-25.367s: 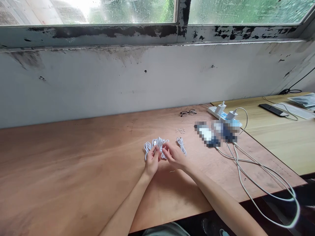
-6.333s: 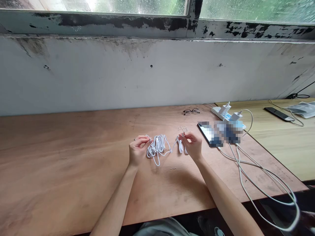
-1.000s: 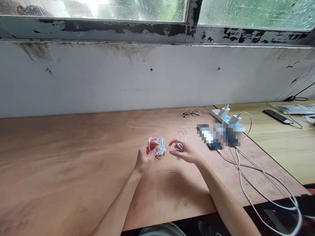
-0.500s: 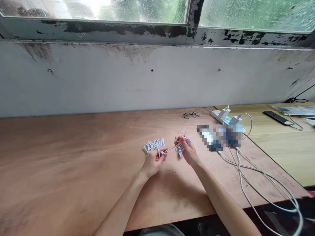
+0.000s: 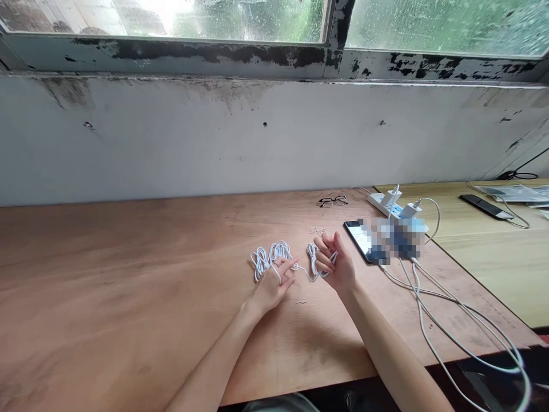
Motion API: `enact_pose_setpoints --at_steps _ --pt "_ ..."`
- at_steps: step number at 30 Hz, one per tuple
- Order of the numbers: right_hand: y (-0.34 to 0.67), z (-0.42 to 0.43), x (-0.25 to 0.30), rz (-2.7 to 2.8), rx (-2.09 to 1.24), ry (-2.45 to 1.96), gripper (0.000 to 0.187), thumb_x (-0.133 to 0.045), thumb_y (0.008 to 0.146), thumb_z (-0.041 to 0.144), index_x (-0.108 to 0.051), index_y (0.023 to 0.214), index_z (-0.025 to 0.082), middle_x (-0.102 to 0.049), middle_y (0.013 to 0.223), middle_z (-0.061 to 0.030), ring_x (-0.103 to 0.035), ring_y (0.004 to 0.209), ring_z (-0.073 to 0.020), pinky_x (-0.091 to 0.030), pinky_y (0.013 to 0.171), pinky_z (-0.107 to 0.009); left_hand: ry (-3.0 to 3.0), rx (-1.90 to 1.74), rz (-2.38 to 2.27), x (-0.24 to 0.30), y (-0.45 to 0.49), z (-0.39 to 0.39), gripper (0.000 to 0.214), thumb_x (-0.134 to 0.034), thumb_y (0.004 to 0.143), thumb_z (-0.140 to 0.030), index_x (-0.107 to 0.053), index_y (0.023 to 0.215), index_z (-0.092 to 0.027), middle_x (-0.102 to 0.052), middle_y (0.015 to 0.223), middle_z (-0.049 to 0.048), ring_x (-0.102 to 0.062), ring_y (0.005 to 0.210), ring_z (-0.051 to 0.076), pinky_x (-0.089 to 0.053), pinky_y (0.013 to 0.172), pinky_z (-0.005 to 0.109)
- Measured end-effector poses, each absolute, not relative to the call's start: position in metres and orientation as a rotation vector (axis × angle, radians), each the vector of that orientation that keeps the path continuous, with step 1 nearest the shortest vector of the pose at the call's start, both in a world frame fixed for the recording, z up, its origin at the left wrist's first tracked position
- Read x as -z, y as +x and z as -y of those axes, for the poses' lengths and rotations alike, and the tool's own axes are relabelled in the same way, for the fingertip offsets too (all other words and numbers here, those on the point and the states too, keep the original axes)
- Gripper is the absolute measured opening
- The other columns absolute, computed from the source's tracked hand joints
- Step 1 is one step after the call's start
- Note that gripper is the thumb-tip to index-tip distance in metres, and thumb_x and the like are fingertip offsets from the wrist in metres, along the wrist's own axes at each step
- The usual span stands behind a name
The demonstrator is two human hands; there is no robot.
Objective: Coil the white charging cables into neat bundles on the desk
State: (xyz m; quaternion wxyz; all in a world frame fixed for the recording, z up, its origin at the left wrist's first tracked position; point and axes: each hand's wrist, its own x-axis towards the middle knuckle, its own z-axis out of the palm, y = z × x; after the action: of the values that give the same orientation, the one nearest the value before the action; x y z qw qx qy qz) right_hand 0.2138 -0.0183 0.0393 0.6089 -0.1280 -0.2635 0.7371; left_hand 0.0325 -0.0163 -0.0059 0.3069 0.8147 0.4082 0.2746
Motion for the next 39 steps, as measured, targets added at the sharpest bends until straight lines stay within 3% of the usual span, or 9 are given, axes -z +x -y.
enact_pose_setpoints --at_steps 3,8,11,14,21,25,30,33,39 --pt "0.215 0.019 -0.038 0.602 -1.759 -0.271 0.044 -0.054 0.082 0.049 -0.028 0.061 0.021 -0.020 0.047 0.0102 -0.005 0.035 -0.0046 -0.009 0.029 -0.014 2.290 -0.591 -1.057 0.005 0.035 0.017 0.047 -0.053 0.079 -0.015 -0.051 0.125 -0.026 -0.056 0.101 0.0046 -0.057 0.078 0.014 -0.045 0.076 0.028" --pt "0.213 0.019 -0.037 0.611 -1.769 -0.268 0.042 -0.055 0.083 0.046 -0.031 0.059 0.020 -0.014 0.042 0.0099 -0.008 0.036 -0.0065 -0.019 0.032 -0.014 2.315 -0.542 -1.145 -0.001 0.037 0.018 0.020 -0.048 0.085 -0.020 -0.067 0.091 -0.018 -0.061 0.091 0.0064 -0.059 0.077 0.017 -0.044 0.074 0.028" --pt "0.215 0.018 -0.038 0.574 -1.765 -0.254 0.040 -0.054 0.084 0.045 -0.034 0.059 0.020 -0.014 0.041 0.0099 -0.009 0.037 -0.0071 -0.023 0.033 -0.014 2.337 -0.507 -1.232 -0.003 0.036 0.019 0.021 -0.052 0.084 -0.024 -0.066 0.099 -0.018 -0.064 0.097 0.0085 -0.061 0.079 0.019 -0.046 0.075 0.030" --pt "0.221 0.017 -0.038 0.492 -1.732 -0.195 0.035 -0.048 0.089 0.040 -0.037 0.061 0.021 -0.015 0.041 0.0102 -0.007 0.037 -0.0074 -0.019 0.029 -0.012 2.379 -0.451 -1.272 -0.003 0.035 0.020 0.031 -0.059 0.079 -0.024 -0.062 0.111 -0.020 -0.065 0.104 0.0098 -0.063 0.088 0.023 -0.046 0.079 0.033" --pt "0.232 0.014 -0.040 0.639 -1.751 -0.332 0.026 -0.054 0.084 0.039 -0.043 0.068 0.021 -0.024 0.046 0.0114 -0.004 0.034 -0.0034 -0.010 0.027 -0.012 2.325 -0.793 -1.348 -0.001 0.031 0.018 0.016 -0.052 0.085 -0.024 -0.066 0.093 -0.021 -0.067 0.090 0.0055 -0.062 0.074 0.017 -0.047 0.070 0.029" --pt "0.225 0.014 -0.040 0.912 -1.721 -0.756 0.026 -0.066 0.072 0.039 -0.048 0.078 0.021 -0.039 0.056 0.0101 -0.015 0.035 -0.0010 -0.015 0.030 -0.015 2.253 -1.133 -1.395 -0.003 0.027 0.015 0.016 -0.052 0.085 -0.022 -0.065 0.092 -0.020 -0.066 0.084 0.0050 -0.061 0.071 0.015 -0.047 0.063 0.026" --pt "0.211 0.017 -0.034 1.340 -1.370 -1.285 0.034 -0.071 0.064 0.034 -0.055 0.090 0.018 -0.052 0.068 0.0042 -0.039 0.045 -0.0052 -0.029 0.039 -0.019 2.160 -1.376 -1.385 -0.010 0.027 0.017 0.017 -0.050 0.086 -0.024 -0.063 0.095 -0.019 -0.064 0.084 0.0039 -0.060 0.072 0.014 -0.047 0.064 0.025" --pt "0.207 0.017 -0.031 1.615 -1.399 -1.243 0.021 -0.068 0.068 0.034 -0.057 0.072 0.017 -0.047 0.057 0.0048 -0.037 0.047 -0.0064 -0.026 0.042 -0.021 2.125 -1.359 -1.369 -0.013 0.029 0.020 0.019 -0.049 0.087 -0.025 -0.063 0.099 -0.020 -0.063 0.087 0.0042 -0.059 0.074 0.014 -0.047 0.067 0.025" --pt "0.206 0.016 -0.029 1.458 -1.446 -1.102 0.037 -0.056 0.077 0.050 -0.048 0.059 0.019 -0.041 0.052 0.0046 -0.034 0.047 -0.0081 -0.026 0.043 -0.022 1.964 -1.238 -1.207 -0.011 0.031 0.022 0.027 -0.049 0.087 -0.030 -0.059 0.111 -0.022 -0.061 0.090 0.0043 -0.056 0.074 0.013 -0.047 0.070 0.027"
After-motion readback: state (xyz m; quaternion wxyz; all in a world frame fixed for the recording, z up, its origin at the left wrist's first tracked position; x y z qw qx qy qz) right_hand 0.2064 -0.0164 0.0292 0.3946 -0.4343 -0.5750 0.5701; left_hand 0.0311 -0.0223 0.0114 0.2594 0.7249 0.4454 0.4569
